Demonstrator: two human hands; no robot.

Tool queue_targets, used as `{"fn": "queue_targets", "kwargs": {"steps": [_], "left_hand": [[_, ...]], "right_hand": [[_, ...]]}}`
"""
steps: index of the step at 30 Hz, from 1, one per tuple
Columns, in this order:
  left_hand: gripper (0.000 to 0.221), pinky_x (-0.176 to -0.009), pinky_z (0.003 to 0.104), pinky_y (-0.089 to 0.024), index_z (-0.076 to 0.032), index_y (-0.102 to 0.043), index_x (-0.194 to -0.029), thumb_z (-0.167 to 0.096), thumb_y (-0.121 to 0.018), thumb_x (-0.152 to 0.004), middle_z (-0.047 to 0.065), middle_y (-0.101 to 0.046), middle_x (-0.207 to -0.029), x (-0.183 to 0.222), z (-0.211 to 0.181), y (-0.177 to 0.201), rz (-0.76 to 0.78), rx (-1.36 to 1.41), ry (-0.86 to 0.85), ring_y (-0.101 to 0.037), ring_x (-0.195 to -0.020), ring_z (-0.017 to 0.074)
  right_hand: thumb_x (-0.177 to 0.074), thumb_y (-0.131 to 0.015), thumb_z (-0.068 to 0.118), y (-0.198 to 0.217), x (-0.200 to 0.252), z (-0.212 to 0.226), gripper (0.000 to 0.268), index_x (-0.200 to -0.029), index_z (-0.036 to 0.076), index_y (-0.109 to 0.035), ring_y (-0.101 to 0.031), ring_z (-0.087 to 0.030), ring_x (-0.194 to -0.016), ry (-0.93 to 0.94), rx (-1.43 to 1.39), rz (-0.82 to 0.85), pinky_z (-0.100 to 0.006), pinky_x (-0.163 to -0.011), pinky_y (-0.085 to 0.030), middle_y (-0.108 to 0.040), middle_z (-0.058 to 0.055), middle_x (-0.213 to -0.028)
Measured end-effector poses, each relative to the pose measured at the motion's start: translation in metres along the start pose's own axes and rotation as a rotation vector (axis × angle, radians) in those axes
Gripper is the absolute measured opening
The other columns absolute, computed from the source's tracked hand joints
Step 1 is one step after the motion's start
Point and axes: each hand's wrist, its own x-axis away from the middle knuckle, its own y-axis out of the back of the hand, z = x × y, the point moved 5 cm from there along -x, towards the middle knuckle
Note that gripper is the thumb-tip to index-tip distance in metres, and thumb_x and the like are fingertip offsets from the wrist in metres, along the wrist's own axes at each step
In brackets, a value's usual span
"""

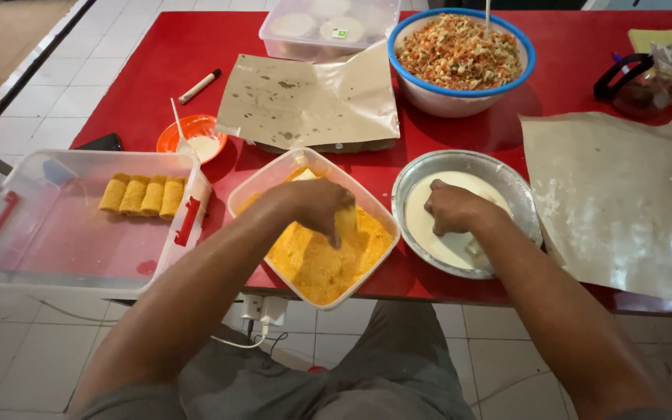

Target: Coating pre-made rolls in a liquid wash and then breadcrumbs using a professional wet-hand/dry-hand technique.

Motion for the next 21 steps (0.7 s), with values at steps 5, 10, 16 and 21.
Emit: {"fn": "queue_targets", "kwargs": {"steps": [5, 10, 16, 21], "left_hand": [[0.096, -0.112, 0.046, -0.047, -0.015, -0.058, -0.145, -0.042, -0.095, -0.061, 0.012, -0.067, -0.138, 0.018, -0.006, 0.008, 0.026, 0.023, 0.044, -0.059, -0.135, 0.0333], [0.101, -0.111, 0.044, -0.049, -0.017, -0.060, -0.140, -0.062, -0.093, -0.056, 0.010, -0.069, -0.134, 0.004, -0.007, -0.018, 0.071, -0.098, 0.063, -0.062, -0.130, 0.0307], [0.072, -0.090, 0.044, -0.062, -0.010, -0.070, -0.127, -0.037, -0.091, -0.063, 0.014, -0.075, -0.116, -0.016, -0.003, -0.052, 0.105, -0.075, 0.044, -0.073, -0.110, 0.0351], [0.086, -0.099, 0.052, -0.058, -0.007, -0.058, -0.143, -0.029, -0.089, -0.065, 0.024, -0.067, -0.130, -0.006, 0.000, -0.041, 0.159, 0.039, 0.035, -0.066, -0.121, 0.0432]], "right_hand": [[-0.072, -0.088, 0.003, 0.005, 0.009, 0.008, 0.025, -0.096, -0.002, -0.082, -0.074, -0.042, -0.097, -0.010, -0.014, 0.017, -0.046, -0.082, -0.062, -0.055, -0.028, -0.139], [-0.070, -0.090, 0.004, 0.005, 0.004, 0.005, 0.024, -0.093, -0.001, -0.082, -0.073, -0.043, -0.097, -0.032, -0.029, 0.022, -0.046, -0.083, -0.061, -0.055, -0.026, -0.140], [-0.072, -0.089, 0.005, -0.005, -0.004, -0.001, 0.024, -0.095, 0.000, -0.081, -0.073, -0.041, -0.099, -0.026, 0.001, 0.018, -0.045, -0.085, -0.061, -0.055, -0.025, -0.139], [-0.073, -0.088, 0.008, -0.015, -0.017, -0.014, 0.025, -0.096, 0.000, -0.082, -0.073, -0.042, -0.100, -0.025, 0.027, 0.022, -0.047, -0.085, -0.062, -0.056, -0.025, -0.139]]}}
